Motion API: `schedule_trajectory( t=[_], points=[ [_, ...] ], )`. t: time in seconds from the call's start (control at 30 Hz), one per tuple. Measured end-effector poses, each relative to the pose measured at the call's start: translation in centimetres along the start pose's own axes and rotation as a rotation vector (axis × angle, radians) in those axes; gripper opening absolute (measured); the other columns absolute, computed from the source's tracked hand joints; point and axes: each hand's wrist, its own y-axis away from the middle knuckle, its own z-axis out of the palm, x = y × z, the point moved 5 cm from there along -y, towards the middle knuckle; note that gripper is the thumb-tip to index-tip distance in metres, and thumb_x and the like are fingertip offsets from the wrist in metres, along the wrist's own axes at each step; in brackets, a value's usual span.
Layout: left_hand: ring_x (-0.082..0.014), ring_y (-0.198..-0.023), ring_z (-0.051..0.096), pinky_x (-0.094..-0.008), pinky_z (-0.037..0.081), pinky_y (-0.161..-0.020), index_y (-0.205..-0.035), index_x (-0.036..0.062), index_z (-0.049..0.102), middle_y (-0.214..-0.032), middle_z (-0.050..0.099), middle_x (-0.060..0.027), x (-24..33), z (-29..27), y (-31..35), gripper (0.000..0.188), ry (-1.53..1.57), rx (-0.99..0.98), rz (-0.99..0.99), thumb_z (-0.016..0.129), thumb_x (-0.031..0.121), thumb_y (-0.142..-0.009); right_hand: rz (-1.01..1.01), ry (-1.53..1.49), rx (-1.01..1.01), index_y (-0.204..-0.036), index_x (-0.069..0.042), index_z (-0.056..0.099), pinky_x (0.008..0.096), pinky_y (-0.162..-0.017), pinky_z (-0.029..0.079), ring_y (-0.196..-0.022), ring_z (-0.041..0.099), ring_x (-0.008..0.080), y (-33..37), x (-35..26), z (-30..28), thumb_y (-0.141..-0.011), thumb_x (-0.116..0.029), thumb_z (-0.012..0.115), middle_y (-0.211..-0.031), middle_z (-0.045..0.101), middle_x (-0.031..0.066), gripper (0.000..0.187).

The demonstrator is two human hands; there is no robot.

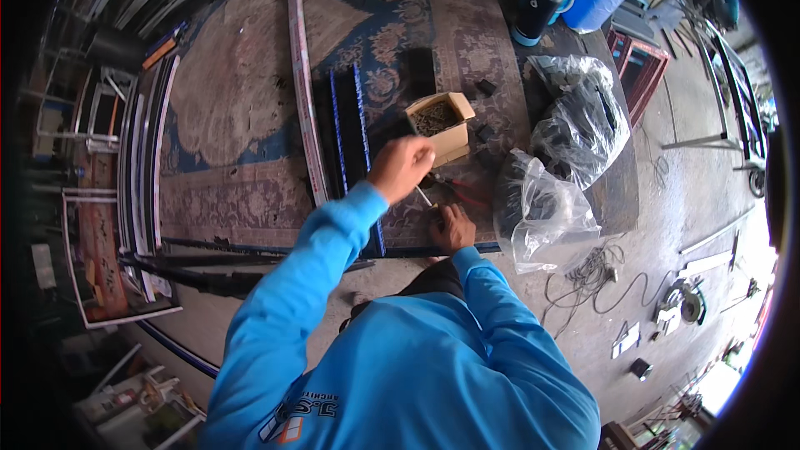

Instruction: Assembling and inspecting aluminum window or door frame components using small hardware and a screwdriver.

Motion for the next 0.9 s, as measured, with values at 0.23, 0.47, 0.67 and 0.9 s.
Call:
schedule_trajectory(
  t=[0.23, 0.47, 0.67, 0.9],
  points=[
    [-0.0423, -0.096, 0.063, -0.045, 0.051, -0.088, -0.097, 0.0023, 0.07, -0.1, 0.066, -0.0245, -9.2, 6.4, -14.6, 0.021, -0.717, -0.144, -0.238, 0.063, 0.016, -0.082, -0.04, -0.052, 0.018, -0.106, -0.011, 0.06, 0.0453, -0.072, 0.053, -0.092, 0.061, 0.0352, 0.6, -0.3, -0.1, -0.069, -0.026, 0.071, -0.1, 0.058, 0.0126, 0.041],
    [-0.0394, -0.104, 0.062, -0.043, 0.052, -0.09, -0.092, 0.0011, 0.071, -0.108, 0.066, -0.0219, -15.0, 8.7, -16.7, 0.017, -0.877, -0.022, -0.272, 0.056, 0.005, -0.085, -0.031, -0.086, -0.006, -0.102, -0.01, 0.061, 0.0425, -0.076, 0.053, -0.095, 0.06, 0.0321, 0.0, 0.3, -0.5, -0.068, -0.025, 0.071, -0.099, 0.057, 0.0113, 0.038],
    [-0.043, -0.099, 0.06, -0.0494, 0.048, -0.087, -0.092, 0.0015, 0.063, -0.101, 0.065, -0.0236, -15.2, 8.7, -15.3, 0.015, -0.787, 0.039, -0.087, 0.061, 0.006, -0.078, -0.028, -0.131, 0.006, -0.097, -0.009, 0.059, 0.042, -0.075, 0.053, -0.094, 0.06, 0.0318, 0.2, 0.1, -0.7, -0.069, -0.025, 0.072, -0.098, 0.056, 0.0115, 0.035],
    [-0.0392, -0.107, 0.06, -0.0449, 0.049, -0.093, -0.106, 0.0038, 0.067, -0.113, 0.063, -0.022, -14.2, 9.2, -16.4, 0.023, -0.907, -0.246, -0.253, 0.058, 0.01, -0.085, -0.046, -0.143, 0.005, -0.098, -0.008, 0.058, 0.042, -0.075, 0.052, -0.095, 0.06, 0.0322, 0.5, 0.3, -0.5, -0.07, -0.025, 0.072, -0.099, 0.056, 0.0126, 0.036]
  ],
)
